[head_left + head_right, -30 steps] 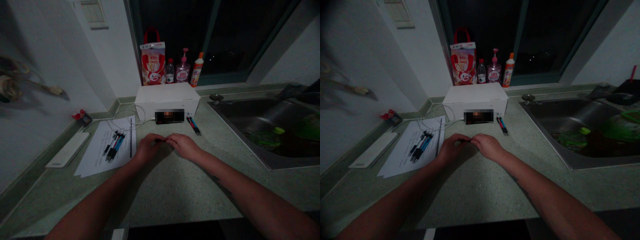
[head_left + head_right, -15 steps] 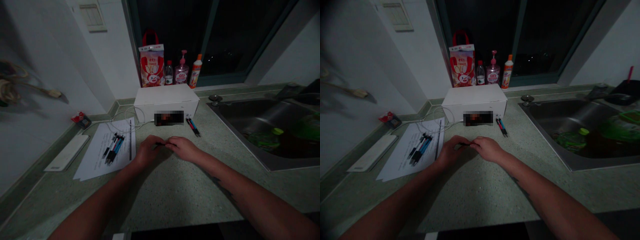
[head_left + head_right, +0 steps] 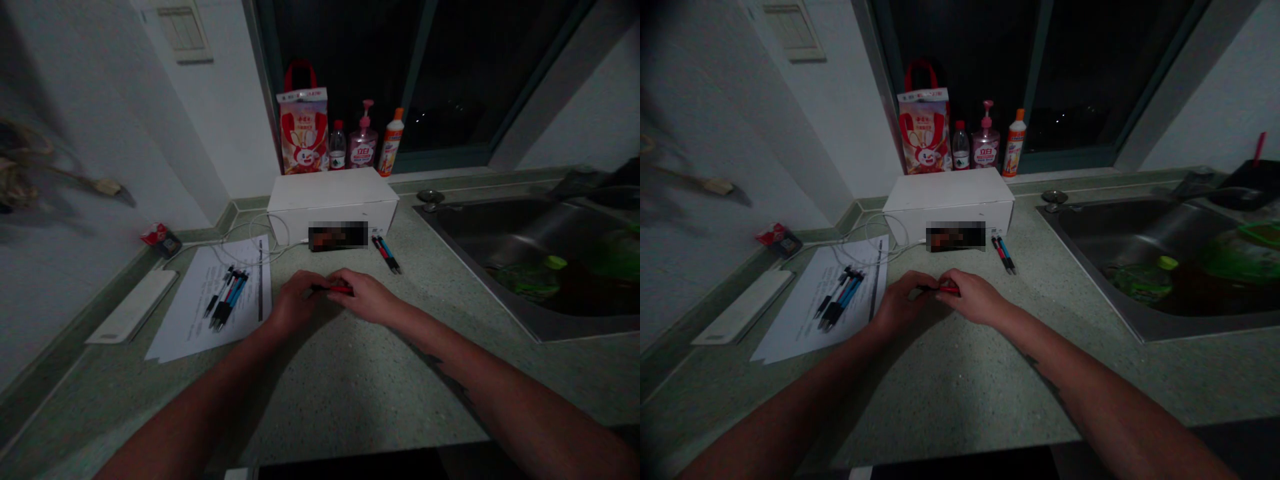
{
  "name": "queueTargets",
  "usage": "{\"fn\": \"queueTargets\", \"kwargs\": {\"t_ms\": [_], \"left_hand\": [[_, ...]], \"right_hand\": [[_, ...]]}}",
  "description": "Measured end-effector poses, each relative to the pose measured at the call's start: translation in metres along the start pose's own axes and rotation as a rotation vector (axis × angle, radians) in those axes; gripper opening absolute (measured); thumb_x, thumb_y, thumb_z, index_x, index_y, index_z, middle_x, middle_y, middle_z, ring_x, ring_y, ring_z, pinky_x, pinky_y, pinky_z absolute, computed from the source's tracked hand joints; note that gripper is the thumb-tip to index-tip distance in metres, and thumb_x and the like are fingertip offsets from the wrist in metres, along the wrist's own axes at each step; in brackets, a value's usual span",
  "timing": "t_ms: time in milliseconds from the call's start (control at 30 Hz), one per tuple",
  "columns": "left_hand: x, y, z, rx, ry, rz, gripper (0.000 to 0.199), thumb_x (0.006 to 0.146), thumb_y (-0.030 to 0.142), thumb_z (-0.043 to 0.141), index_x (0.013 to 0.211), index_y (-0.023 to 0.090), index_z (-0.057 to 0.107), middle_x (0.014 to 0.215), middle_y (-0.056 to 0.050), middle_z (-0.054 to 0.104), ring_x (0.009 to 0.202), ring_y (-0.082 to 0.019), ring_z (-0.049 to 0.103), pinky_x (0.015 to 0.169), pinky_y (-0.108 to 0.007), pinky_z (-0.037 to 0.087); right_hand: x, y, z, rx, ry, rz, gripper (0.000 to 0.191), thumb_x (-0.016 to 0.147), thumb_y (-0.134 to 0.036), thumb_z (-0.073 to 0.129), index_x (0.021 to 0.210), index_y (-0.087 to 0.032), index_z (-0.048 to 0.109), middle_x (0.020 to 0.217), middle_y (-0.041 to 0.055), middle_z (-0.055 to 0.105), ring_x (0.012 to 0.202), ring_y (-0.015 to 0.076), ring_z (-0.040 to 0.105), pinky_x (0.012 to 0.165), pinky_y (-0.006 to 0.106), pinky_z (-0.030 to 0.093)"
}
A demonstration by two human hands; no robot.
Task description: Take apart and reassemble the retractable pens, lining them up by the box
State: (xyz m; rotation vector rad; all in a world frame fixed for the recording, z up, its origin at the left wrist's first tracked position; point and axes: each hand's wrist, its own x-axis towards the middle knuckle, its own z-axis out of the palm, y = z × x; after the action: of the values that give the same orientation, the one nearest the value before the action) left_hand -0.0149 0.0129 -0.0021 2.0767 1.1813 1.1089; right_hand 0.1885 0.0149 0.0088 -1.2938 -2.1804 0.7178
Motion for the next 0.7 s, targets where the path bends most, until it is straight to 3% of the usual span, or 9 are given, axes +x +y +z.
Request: {"fn": "queueTargets", "kwargs": {"t_ms": [67,167,300,500,600,700], "left_hand": [[0.0003,0.0011,-0.0004,-0.001,0.0,-0.004,0.01,0.088,0.018,0.064,0.09,0.023,0.073,0.095,-0.005,0.076,0.089,-0.02,0.07,0.084,-0.038,0.059],[0.0005,0.0018,-0.0013,0.006,-0.005,0.013,0.011,0.088,0.017,0.065,0.091,0.024,0.073,0.095,-0.005,0.076,0.09,-0.02,0.07,0.085,-0.038,0.059],[0.0009,0.0015,-0.0016,0.049,-0.003,0.028,0.015,0.087,0.013,0.064,0.09,0.025,0.074,0.093,-0.003,0.076,0.089,-0.019,0.07,0.084,-0.036,0.059],[0.0004,-0.0013,0.0002,0.038,0.012,0.018,0.014,0.087,0.014,0.065,0.091,0.023,0.074,0.093,-0.003,0.075,0.089,-0.018,0.07,0.084,-0.034,0.058],[0.0001,-0.0024,0.0004,0.021,0.012,0.032,0.013,0.088,0.014,0.065,0.092,0.024,0.074,0.093,-0.003,0.075,0.089,-0.018,0.07,0.083,-0.034,0.058],[0.0006,-0.0019,-0.0002,0.017,0.009,0.03,0.014,0.088,0.014,0.065,0.091,0.024,0.074,0.093,-0.003,0.076,0.089,-0.019,0.07,0.083,-0.035,0.058]], "right_hand": [[-0.0005,-0.0004,-0.0003,0.002,0.033,0.029,0.02,0.089,-0.024,0.071,0.109,-0.02,0.066,0.099,0.0054,0.074,0.088,0.0193,0.067,0.074,0.03,0.047],[0.0002,-0.0008,-0.002,-0.018,0.007,0.028,0.008,0.093,-0.023,0.066,0.099,-0.019,0.068,0.089,0.0042,0.073,0.083,0.0186,0.066,0.071,0.029,0.045],[0.0017,0.0012,-0.0024,-0.011,-0.04,-0.06,0.017,0.101,-0.024,0.055,0.098,-0.019,0.071,0.095,0.0061,0.074,0.091,0.0196,0.067,0.079,0.032,0.047],[0.0004,0.0042,-0.0009,0.038,0.041,0.014,0.016,0.09,-0.023,0.071,0.105,-0.019,0.067,0.092,0.0032,0.073,0.083,0.0184,0.067,0.07,0.028,0.045],[0.0011,0.0036,-0.0028,0.008,0.0,-0.001,0.009,0.096,-0.025,0.063,0.1,-0.019,0.069,0.091,0.0043,0.073,0.084,0.0187,0.067,0.072,0.029,0.045],[0.0022,0.003,-0.0037,-0.02,-0.044,-0.038,0.018,0.101,-0.024,0.054,0.1,-0.019,0.072,0.097,0.0067,0.075,0.091,0.02,0.068,0.079,0.032,0.047]]}}
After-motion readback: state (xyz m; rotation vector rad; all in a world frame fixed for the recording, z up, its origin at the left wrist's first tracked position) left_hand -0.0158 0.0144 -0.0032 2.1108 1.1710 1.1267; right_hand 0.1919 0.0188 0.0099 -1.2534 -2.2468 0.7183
